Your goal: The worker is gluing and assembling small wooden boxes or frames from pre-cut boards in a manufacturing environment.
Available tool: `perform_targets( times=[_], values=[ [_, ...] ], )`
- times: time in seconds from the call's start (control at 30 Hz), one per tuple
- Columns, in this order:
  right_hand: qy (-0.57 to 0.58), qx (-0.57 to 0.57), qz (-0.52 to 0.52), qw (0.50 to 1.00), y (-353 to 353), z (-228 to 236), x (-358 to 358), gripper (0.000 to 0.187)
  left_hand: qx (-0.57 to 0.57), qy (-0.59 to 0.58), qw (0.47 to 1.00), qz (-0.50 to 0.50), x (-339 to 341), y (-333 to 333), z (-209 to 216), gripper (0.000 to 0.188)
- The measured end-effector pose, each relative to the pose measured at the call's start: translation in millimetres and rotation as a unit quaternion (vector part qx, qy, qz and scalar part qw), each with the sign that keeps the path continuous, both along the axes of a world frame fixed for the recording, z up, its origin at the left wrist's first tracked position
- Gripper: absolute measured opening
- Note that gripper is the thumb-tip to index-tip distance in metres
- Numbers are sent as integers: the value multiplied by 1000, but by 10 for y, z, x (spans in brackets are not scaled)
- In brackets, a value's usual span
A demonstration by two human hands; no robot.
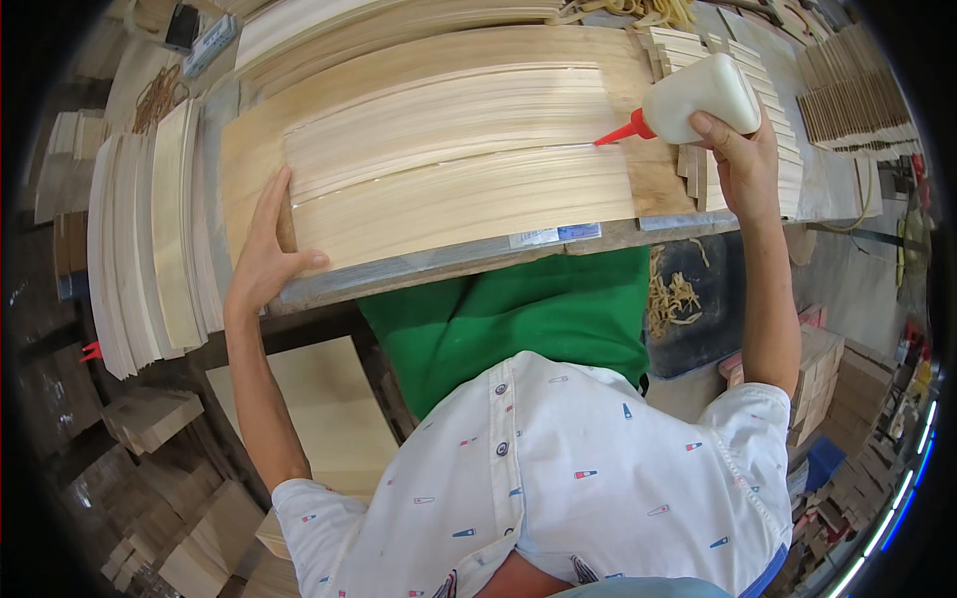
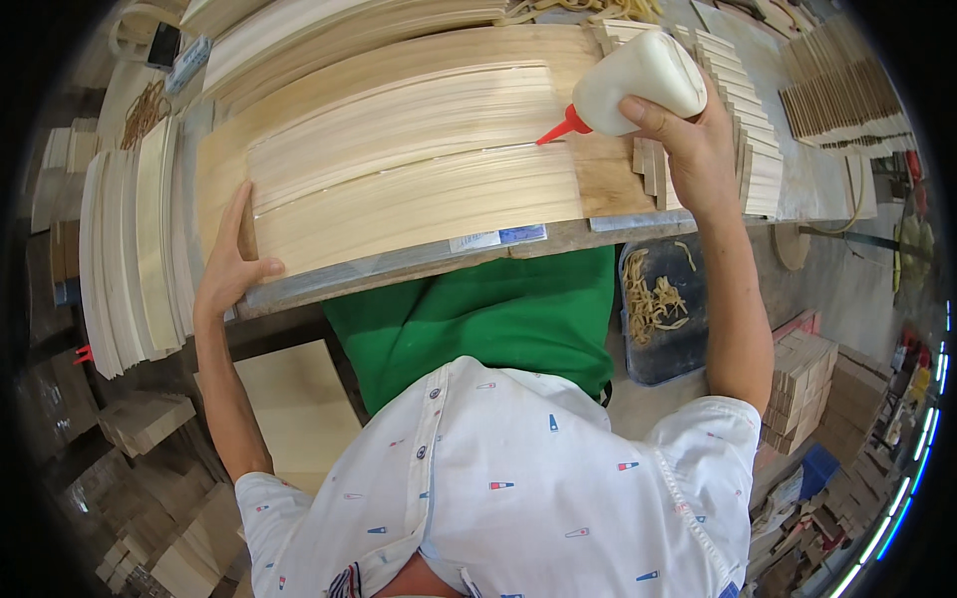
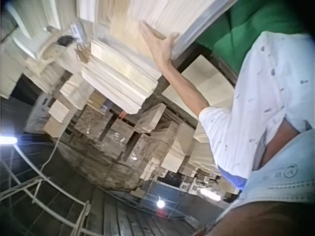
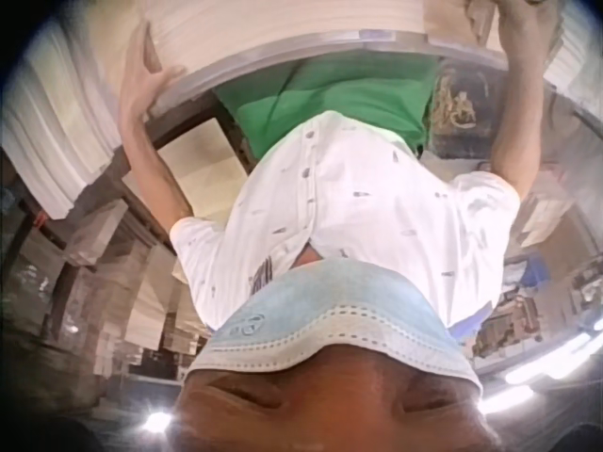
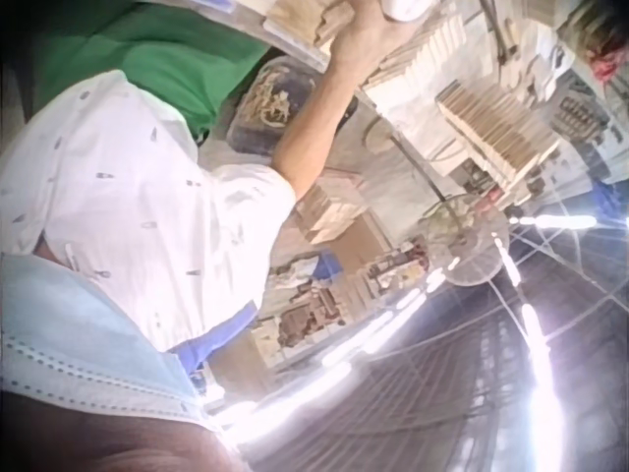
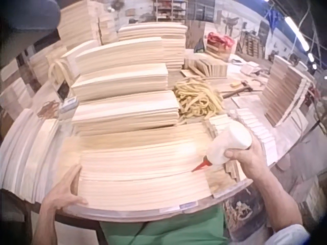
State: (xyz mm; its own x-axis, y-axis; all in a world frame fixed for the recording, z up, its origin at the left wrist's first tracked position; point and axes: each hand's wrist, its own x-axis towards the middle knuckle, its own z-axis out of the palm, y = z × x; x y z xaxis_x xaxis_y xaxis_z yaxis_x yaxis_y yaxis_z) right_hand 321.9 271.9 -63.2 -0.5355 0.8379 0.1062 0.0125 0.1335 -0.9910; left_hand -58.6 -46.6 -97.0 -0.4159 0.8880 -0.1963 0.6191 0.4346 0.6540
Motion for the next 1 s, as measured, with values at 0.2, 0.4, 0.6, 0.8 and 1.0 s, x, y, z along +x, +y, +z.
perform_targets(
  times=[0.2,0.4,0.6,0.8,1.0],
  values=[
    [-31,11,-34,999,104,65,107,57,-24,7,1000,-17,36,83,117,110],
    [109,-75,-86,987,151,41,348,45,-20,145,985,-95,368,318,272,108],
    [227,-121,-145,955,77,-18,145,38,-32,137,961,-237,1009,956,226,108],
    [216,-75,-225,947,173,-188,-169,47,-24,107,960,-257,1025,1066,107,110],
    [167,-26,-272,947,237,-330,-332,51,-4,98,961,-257,983,1031,25,110]
  ],
)
